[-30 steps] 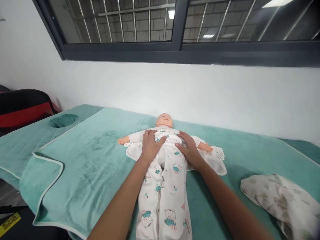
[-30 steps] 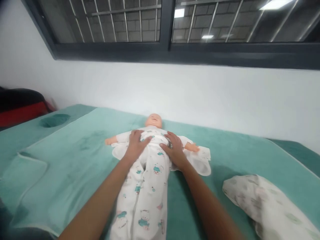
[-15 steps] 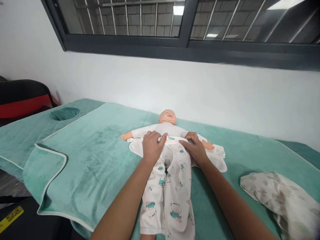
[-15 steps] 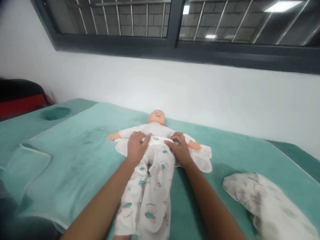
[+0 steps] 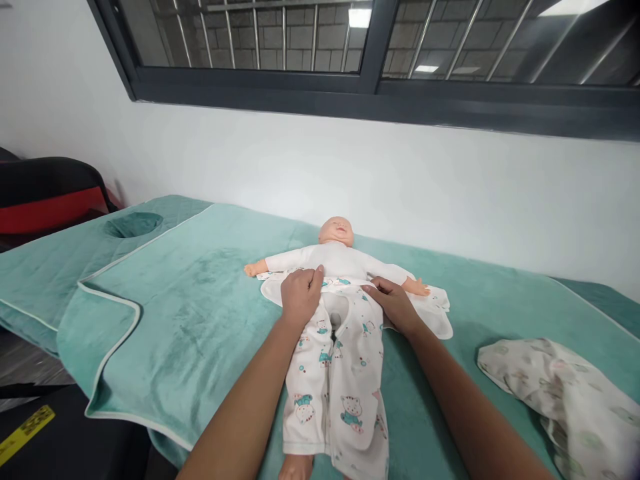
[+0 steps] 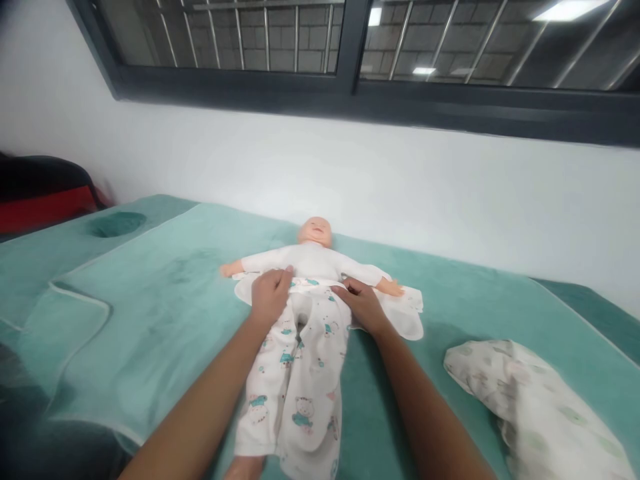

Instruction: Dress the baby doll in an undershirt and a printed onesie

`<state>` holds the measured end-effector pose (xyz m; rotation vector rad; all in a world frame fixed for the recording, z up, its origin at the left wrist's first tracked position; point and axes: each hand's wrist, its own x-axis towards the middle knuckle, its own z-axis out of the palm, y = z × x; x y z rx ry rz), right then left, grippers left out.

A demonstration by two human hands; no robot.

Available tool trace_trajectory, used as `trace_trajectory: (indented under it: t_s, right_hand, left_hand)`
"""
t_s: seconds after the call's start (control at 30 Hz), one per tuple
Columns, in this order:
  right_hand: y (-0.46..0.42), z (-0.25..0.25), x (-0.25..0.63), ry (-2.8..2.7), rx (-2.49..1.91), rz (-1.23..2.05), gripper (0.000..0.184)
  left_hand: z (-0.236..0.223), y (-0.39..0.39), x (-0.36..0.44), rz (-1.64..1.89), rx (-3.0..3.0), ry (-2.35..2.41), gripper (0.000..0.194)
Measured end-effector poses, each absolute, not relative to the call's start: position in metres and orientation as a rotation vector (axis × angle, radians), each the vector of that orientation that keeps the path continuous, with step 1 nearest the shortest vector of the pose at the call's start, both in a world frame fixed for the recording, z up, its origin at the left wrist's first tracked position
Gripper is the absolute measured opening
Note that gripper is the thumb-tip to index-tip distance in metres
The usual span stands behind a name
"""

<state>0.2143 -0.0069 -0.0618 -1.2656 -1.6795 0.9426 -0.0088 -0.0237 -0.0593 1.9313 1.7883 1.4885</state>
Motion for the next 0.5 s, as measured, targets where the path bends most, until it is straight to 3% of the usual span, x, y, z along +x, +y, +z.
trace_trajectory:
  t_s: [0.13,0.3,0.43,0.5]
  right_hand:
    - [-0.009,-0.060,0.218,-1.805,-1.240,0.920,0.044]
    - [-0.021,-0.056,0.228,-1.951,-1.215,1.053,0.031]
    - [-0.038,-0.050,0.229,-1.993,-1.343,1.086,0.050]
    - [-0.045,-0.048,0.226,-2.013,-1.351,1.002,0.048]
  left_hand:
    - [-0.059,-0.027,-0.011,1.457,1.898,1.784,0.050]
    - [-0.059,-0.035,-0.013,1.434,1.878,1.768,0.049]
    - [-0.059,-0.040,-0.014,1.432,1.865,1.760,0.048]
    - [-0.059,-0.042,-0.014,1.442,1.868,1.750,0.049]
